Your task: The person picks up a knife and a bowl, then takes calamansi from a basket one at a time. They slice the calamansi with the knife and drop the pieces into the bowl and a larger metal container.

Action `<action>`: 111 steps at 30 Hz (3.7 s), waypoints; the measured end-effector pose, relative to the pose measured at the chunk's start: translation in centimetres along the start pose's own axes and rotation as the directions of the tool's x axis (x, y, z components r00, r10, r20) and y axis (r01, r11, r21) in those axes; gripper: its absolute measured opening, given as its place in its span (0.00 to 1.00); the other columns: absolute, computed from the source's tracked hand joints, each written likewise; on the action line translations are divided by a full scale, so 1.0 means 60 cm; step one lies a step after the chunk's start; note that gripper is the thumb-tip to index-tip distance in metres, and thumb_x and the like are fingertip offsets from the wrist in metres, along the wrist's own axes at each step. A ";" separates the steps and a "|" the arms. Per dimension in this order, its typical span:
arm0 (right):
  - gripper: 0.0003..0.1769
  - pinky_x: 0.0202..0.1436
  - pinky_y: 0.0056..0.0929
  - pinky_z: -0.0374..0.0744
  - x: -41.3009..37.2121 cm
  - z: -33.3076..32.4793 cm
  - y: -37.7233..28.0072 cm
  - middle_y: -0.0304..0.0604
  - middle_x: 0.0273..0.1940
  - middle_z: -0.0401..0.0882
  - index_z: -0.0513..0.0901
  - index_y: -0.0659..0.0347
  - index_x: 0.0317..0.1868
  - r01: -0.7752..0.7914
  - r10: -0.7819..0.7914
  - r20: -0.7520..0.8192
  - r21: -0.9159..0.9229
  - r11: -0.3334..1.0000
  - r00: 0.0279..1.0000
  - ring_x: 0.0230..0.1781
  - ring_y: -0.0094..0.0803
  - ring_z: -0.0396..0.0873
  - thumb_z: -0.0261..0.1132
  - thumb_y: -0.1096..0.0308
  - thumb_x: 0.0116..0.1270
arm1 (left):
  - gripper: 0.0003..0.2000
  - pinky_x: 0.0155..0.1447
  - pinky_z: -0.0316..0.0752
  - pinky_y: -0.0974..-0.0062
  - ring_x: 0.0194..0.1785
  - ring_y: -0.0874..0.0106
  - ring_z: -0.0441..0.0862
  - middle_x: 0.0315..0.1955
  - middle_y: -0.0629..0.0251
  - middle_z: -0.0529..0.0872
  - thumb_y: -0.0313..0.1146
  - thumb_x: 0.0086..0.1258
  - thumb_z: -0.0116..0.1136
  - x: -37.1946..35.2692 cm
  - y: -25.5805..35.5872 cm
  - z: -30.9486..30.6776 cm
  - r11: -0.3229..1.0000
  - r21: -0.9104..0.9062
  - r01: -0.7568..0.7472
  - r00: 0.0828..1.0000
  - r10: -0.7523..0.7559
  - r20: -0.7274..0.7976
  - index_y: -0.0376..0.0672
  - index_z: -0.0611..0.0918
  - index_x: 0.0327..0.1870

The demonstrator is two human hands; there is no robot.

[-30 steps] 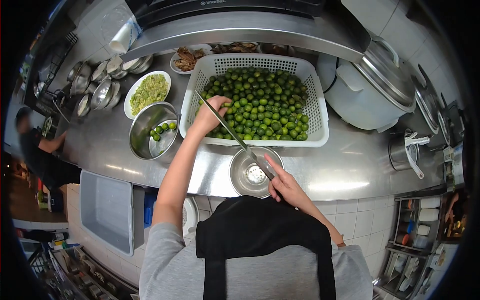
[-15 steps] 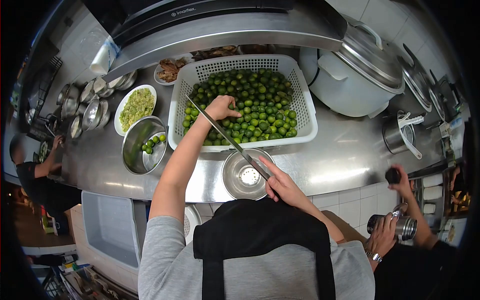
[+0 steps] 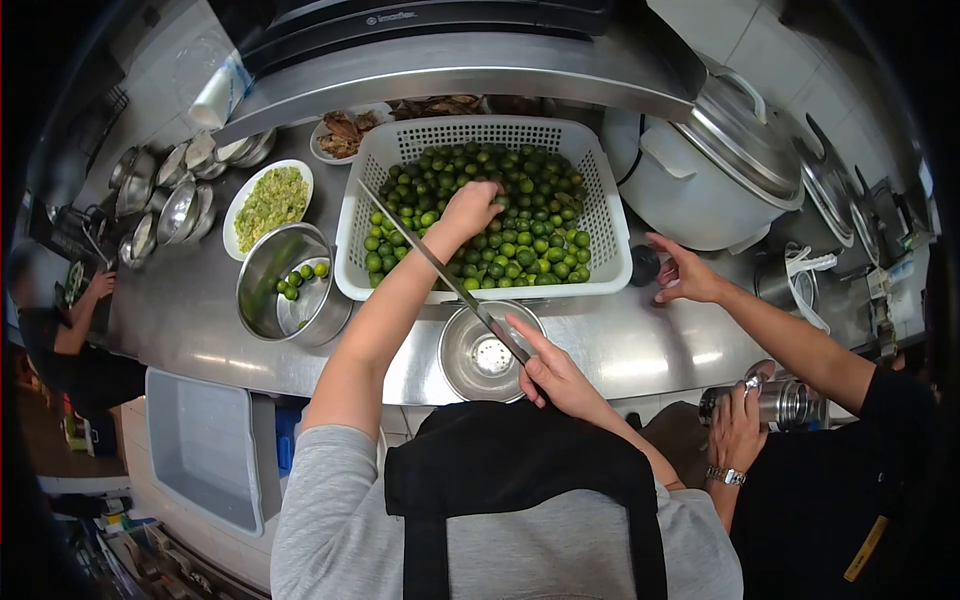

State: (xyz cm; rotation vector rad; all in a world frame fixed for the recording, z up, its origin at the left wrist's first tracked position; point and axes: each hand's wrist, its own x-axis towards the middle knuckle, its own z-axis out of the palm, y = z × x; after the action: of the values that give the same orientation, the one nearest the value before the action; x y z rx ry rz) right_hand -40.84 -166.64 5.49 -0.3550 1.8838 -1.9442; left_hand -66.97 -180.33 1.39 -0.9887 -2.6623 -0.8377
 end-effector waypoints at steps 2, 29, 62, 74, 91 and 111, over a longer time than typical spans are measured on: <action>0.35 0.19 0.18 0.65 0.002 0.000 -0.003 0.34 0.15 0.65 0.48 0.54 0.69 0.002 -0.002 0.003 -0.009 1.000 1.000 0.14 0.19 0.64 0.46 0.47 0.68 | 0.14 0.35 0.74 0.78 0.33 0.74 0.79 0.28 0.64 0.80 0.31 0.57 0.62 -0.019 0.010 -0.033 0.895 -0.382 0.232 0.972 -0.225 0.062 0.38 0.78 0.43; 0.34 0.28 0.34 0.67 0.052 0.057 -0.020 0.49 0.17 0.69 0.52 0.56 0.67 0.144 -0.142 0.040 -0.462 0.875 0.989 0.19 0.40 0.70 0.51 0.52 0.67 | 0.13 0.33 0.74 0.82 0.32 0.77 0.80 0.31 0.65 0.81 0.20 0.56 0.59 -0.360 0.187 -0.071 -0.143 -0.968 0.206 0.756 -0.605 0.251 0.35 0.76 0.44; 0.31 0.27 0.34 0.71 0.042 0.016 0.008 0.49 0.16 0.70 0.57 0.58 0.66 0.156 -0.191 -0.034 -0.447 0.881 0.981 0.17 0.40 0.73 0.54 0.56 0.66 | 0.12 0.35 0.79 0.84 0.35 0.75 0.80 0.32 0.65 0.80 0.30 0.65 0.54 -0.354 0.180 -0.063 -0.432 -0.850 0.302 0.788 -0.388 0.478 0.38 0.73 0.48; 0.38 0.26 0.32 0.68 0.036 0.030 -0.024 0.47 0.15 0.68 0.51 0.62 0.67 -0.022 0.034 0.039 -0.271 0.962 0.999 0.17 0.34 0.70 0.52 0.48 0.65 | 0.12 0.39 0.78 0.83 0.39 0.76 0.80 0.36 0.67 0.80 0.24 0.61 0.57 -0.352 0.186 -0.056 -0.398 -0.883 0.248 0.775 -0.466 0.427 0.41 0.74 0.45; 0.38 0.29 0.41 0.70 -0.024 -0.012 0.014 0.56 0.17 0.72 0.48 0.63 0.67 -0.106 0.064 -0.091 -0.591 0.799 0.994 0.21 0.53 0.74 0.56 0.58 0.64 | 0.12 0.40 0.77 0.84 0.40 0.77 0.79 0.39 0.64 0.81 0.30 0.61 0.59 -0.353 0.174 -0.073 -0.316 -0.938 0.145 0.762 -0.568 0.310 0.42 0.75 0.45; 0.35 0.25 0.30 0.68 0.045 0.014 -0.007 0.43 0.16 0.69 0.52 0.58 0.67 -0.069 0.079 0.019 -0.314 0.947 0.997 0.17 0.31 0.71 0.50 0.48 0.67 | 0.20 0.50 0.68 0.80 0.45 0.78 0.71 0.41 0.66 0.74 0.18 0.51 0.60 -0.380 0.049 -0.250 0.607 -0.788 0.107 0.417 -0.747 -0.518 0.38 0.74 0.48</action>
State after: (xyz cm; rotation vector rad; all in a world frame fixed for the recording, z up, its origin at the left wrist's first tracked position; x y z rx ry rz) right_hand -42.87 -168.64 5.67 -0.3969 2.1550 -1.5808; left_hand -48.09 -199.37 7.11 0.2479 -1.7096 -1.8795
